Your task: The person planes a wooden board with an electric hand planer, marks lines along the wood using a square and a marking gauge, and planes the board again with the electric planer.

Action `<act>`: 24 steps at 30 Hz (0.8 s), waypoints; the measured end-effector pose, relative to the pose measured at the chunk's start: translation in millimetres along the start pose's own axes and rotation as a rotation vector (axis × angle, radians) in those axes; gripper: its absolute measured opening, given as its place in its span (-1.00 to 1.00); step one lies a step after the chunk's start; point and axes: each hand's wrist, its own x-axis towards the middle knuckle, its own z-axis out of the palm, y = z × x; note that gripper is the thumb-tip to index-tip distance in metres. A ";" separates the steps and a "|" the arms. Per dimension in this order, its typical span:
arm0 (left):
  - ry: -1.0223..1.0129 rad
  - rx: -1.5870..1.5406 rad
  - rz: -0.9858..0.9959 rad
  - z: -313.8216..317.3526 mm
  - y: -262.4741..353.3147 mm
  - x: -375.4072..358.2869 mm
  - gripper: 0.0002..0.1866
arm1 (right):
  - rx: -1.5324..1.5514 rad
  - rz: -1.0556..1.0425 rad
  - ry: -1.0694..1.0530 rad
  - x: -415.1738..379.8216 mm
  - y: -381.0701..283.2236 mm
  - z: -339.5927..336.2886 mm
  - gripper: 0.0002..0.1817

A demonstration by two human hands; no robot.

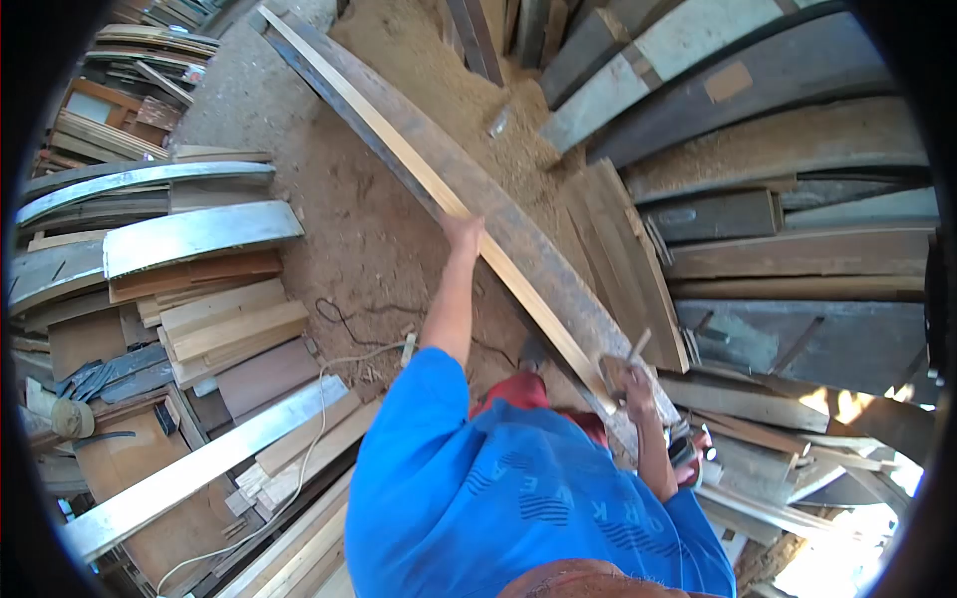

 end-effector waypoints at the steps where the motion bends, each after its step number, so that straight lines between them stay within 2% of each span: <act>1: -0.065 0.012 -0.010 -5.0 -2.2 -4.6 -0.01 | -0.196 0.028 0.013 6.2 -4.5 -1.2 -0.66; 3: 0.039 0.076 0.108 -2.5 6.4 -20.2 -0.01 | -0.206 -0.003 -0.035 12.6 -15.0 -0.9 -0.70; 4: 0.089 0.106 0.174 -2.3 6.7 -28.5 -0.01 | -0.257 -0.020 -0.061 14.8 -21.9 -2.5 -0.64; 5: 0.034 0.106 0.192 -7.5 -1.6 -39.4 -0.03 | -0.310 -0.034 -0.087 14.2 -28.6 -5.7 -0.58; 7: -0.079 0.099 0.224 -18.4 -20.4 -64.8 -0.06 | -0.496 -0.286 -0.093 22.2 -37.9 -9.8 -0.59; 8: -0.116 0.065 0.193 -18.3 -25.5 -92.6 -0.15 | -0.566 -0.302 -0.096 20.0 -52.8 -6.6 -0.60; 11: -0.325 -0.088 0.209 -13.5 -65.9 -170.7 -0.23 | -0.788 -0.376 -0.124 5.3 -101.9 13.5 -0.58; 12: -0.349 -0.067 0.207 -8.8 -78.0 -201.3 -0.30 | -0.888 -0.482 -0.101 7.1 -99.0 14.8 -0.52; 13: -0.390 -0.035 0.145 -5.9 -91.9 -231.1 -0.32 | -0.984 -0.600 -0.074 9.6 -97.9 16.2 -0.45; 14: -0.411 -0.016 0.084 -1.7 -112.9 -258.5 -0.41 | -1.044 -0.549 -0.094 3.3 -103.1 20.9 -0.40; 16: -0.544 0.039 0.129 5.2 -145.8 -320.1 -0.39 | -1.162 -0.461 -0.132 -13.7 -119.8 31.9 -0.28; 17: -0.645 0.162 0.031 2.4 -155.9 -351.0 -0.35 | -1.212 -0.498 -0.137 -17.5 -113.4 33.3 -0.26; 18: -0.691 0.253 -0.026 3.4 -162.7 -378.0 -0.23 | -1.264 -0.536 -0.143 -19.8 -105.1 34.4 -0.25; 21: -0.662 0.602 0.260 14.1 -206.1 -437.0 0.06 | -1.331 -0.603 -0.256 -47.1 -97.0 33.4 -0.19; 23: -0.648 0.689 0.317 25.6 -218.5 -454.3 0.10 | -1.361 -0.654 -0.347 -51.5 -86.5 27.3 -0.16; 24: -0.640 0.735 0.344 30.5 -221.6 -459.7 0.11 | -1.268 -0.709 -0.374 -42.8 -72.7 21.2 -0.20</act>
